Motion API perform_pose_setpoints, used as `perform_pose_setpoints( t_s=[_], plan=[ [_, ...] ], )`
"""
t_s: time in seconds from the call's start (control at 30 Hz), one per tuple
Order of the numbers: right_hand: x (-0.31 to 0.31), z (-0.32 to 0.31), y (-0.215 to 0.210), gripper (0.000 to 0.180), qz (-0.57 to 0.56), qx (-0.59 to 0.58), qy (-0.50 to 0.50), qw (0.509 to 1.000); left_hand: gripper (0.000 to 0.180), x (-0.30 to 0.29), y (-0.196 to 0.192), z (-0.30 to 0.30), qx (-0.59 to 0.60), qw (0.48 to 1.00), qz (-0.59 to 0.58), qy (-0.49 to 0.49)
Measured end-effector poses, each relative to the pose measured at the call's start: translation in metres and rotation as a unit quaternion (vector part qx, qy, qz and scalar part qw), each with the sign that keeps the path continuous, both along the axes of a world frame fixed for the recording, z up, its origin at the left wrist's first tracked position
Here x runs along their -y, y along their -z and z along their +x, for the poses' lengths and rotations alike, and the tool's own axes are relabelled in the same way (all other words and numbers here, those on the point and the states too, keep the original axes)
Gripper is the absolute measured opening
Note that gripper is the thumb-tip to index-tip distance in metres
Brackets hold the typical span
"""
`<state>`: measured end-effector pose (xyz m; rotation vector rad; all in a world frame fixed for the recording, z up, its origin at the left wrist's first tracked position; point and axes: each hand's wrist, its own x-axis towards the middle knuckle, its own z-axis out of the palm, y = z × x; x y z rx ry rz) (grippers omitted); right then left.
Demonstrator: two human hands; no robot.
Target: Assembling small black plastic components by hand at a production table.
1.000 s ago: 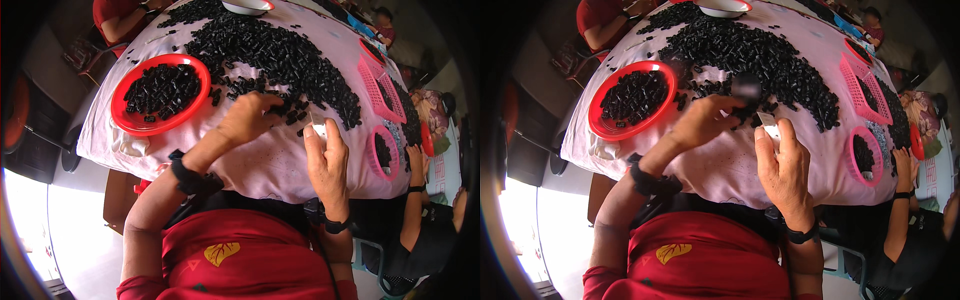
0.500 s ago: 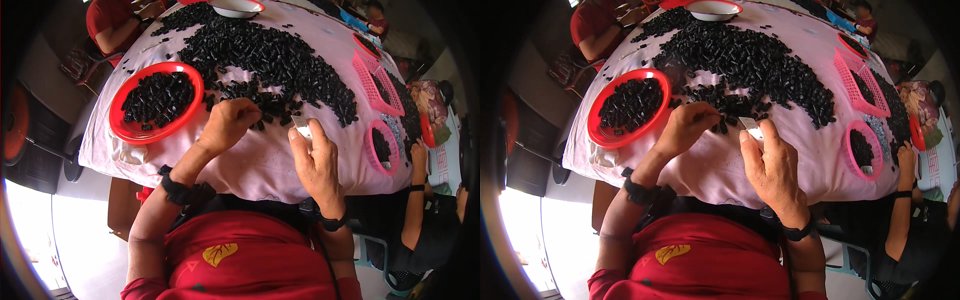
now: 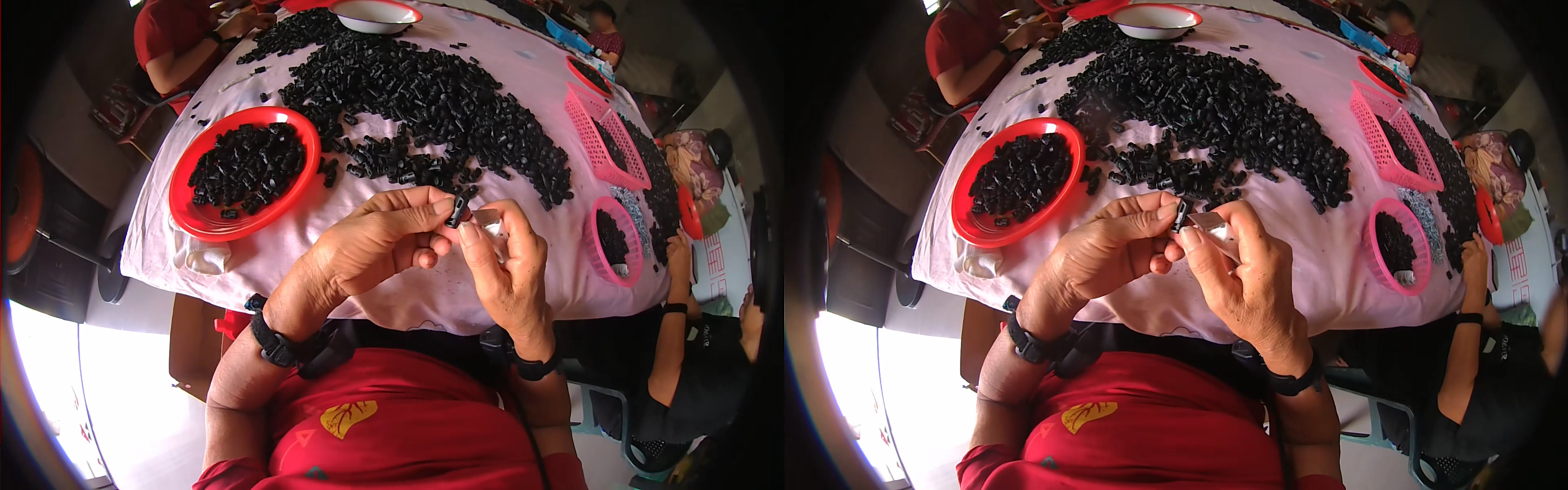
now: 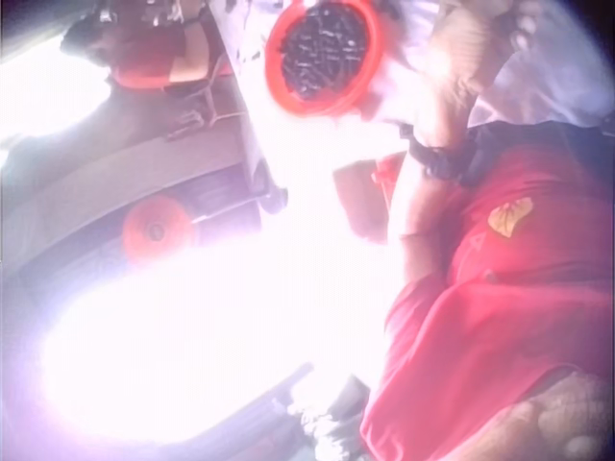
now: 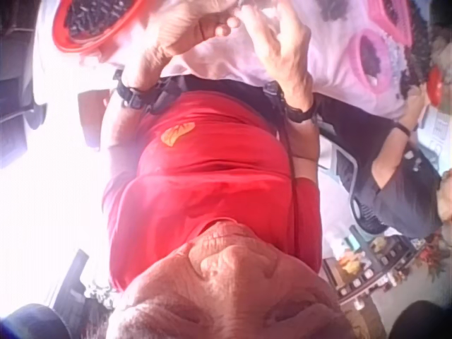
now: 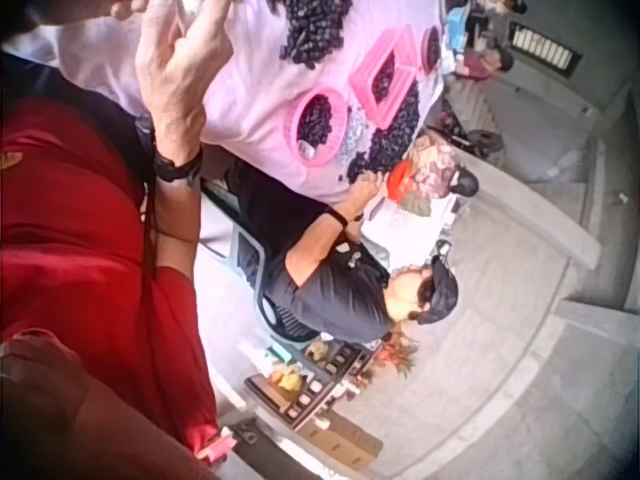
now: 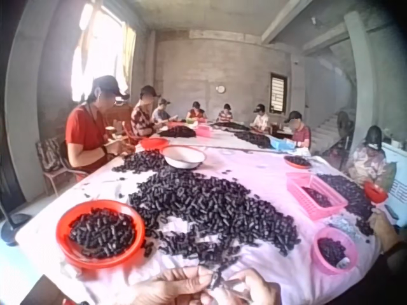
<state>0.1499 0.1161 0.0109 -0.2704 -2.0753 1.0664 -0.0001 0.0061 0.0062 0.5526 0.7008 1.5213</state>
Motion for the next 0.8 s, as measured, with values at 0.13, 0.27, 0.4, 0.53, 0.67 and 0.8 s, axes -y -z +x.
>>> perform_pose_setpoints(
  t_s=[0.13,0.27,0.4,0.53,0.67,0.8],
  plan=[
    [-0.002,-0.002,0.001,0.03,0.05,0.007,-0.005,0.999,0.019,0.002,0.0,0.001,0.016,1.0,0.017,0.018],
    [-0.006,0.004,0.002,0.036,0.062,0.04,0.009,0.997,0.023,0.001,-0.005,0.007,-0.003,1.0,-0.011,0.003],
    [-0.006,0.003,0.004,0.041,0.091,0.06,0.032,0.994,0.026,0.004,-0.001,0.005,0.01,1.0,-0.006,0.007],
    [-0.002,0.003,-0.006,0.043,0.163,0.072,0.053,0.983,0.018,0.005,-0.009,0.009,0.011,1.0,-0.015,0.01],
    [0.0,0.003,-0.008,0.043,0.141,0.064,0.052,0.987,0.017,0.005,-0.008,0.009,0.014,1.0,-0.006,0.016],
    [-0.001,0.003,-0.005,0.042,0.151,0.07,0.053,0.985,0.016,0.004,-0.006,0.01,0.013,1.0,-0.021,0.007]
  ],
)
